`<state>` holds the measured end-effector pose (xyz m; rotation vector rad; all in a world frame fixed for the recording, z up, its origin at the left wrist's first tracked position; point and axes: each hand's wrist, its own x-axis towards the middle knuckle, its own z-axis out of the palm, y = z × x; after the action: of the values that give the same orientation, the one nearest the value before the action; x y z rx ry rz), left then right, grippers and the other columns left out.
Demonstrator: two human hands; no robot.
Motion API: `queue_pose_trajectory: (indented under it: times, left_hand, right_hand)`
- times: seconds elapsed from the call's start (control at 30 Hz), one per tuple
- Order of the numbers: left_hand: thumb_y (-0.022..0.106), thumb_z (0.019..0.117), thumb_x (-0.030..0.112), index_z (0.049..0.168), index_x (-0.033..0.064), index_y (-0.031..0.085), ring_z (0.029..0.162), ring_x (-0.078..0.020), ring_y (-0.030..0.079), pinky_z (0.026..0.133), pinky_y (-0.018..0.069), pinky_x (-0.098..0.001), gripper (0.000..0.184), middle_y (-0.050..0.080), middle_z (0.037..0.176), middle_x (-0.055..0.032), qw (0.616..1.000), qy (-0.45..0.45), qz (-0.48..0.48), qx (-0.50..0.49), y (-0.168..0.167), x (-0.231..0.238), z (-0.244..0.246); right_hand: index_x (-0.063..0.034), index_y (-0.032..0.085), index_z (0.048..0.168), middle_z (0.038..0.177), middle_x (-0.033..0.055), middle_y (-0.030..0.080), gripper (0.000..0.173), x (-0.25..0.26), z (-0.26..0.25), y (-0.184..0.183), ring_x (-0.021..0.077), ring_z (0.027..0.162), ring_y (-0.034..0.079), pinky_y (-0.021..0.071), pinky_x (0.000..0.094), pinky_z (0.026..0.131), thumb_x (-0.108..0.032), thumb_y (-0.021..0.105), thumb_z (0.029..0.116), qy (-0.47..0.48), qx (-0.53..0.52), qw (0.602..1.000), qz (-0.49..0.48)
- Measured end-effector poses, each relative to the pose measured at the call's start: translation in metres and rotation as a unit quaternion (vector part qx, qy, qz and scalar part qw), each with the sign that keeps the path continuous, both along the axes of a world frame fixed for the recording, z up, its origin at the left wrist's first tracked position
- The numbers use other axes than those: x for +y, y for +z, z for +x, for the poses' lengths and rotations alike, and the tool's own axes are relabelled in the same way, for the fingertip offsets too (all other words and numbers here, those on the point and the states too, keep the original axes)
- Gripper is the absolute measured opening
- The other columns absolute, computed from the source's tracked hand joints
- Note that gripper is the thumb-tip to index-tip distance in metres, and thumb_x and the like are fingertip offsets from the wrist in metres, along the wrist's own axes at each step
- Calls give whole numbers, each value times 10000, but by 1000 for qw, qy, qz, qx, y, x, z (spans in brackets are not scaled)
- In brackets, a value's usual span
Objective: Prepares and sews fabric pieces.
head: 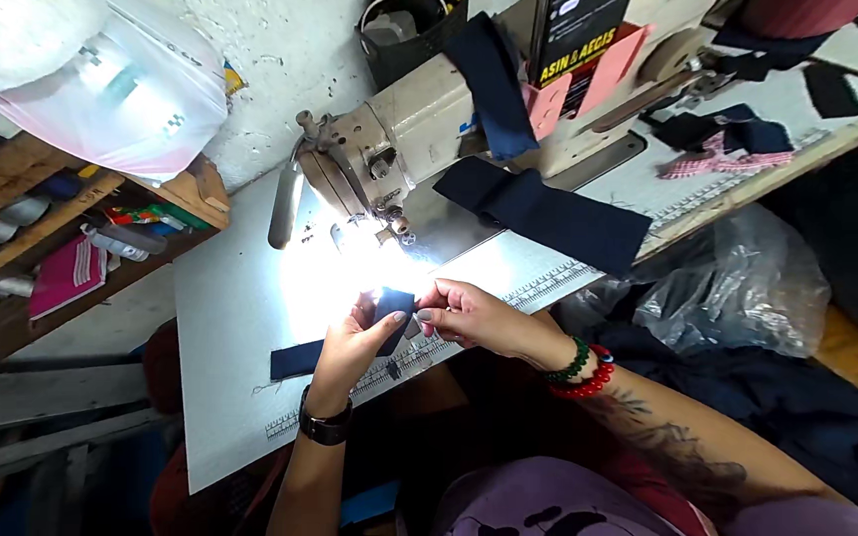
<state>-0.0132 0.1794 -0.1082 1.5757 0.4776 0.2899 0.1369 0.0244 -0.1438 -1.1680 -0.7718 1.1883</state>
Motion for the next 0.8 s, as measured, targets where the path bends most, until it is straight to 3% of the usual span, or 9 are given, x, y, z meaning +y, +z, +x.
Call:
queue_pose_trajectory:
  times: [0.17,0.37,0.8]
  left_hand:
    - [725,907,53,1267,-24,589,971,-112,715,915,587,-299,393,741,1053,-60,998,-23,-23,49,-5,4,2]
    - [698,934,58,1083,10,720,919,-77,714,894,582,-276,159,759,969,-28,996,-44,-60,50,-6,7,5]
    - [644,969,74,1027,36,739,856,-54,720,830,593,-249,117,764,905,0,995,-65,-29,63,-3,1,6]
  right_hand:
    - [-88,593,1087,801,-45,648,76,-1,5,-3,-21,516,448,335,136,450,-147,583,1039,7,-3,1000,13]
    - [-88,594,1092,822,-46,662,87,-2,6,-2,-26,522,452,335,134,455,-156,588,1039,14,-18,1000,9]
    - [-110,555,1061,836,-46,658,86,-4,1,-1,-33,536,467,337,128,465,-181,596,1034,4,1,1000,14]
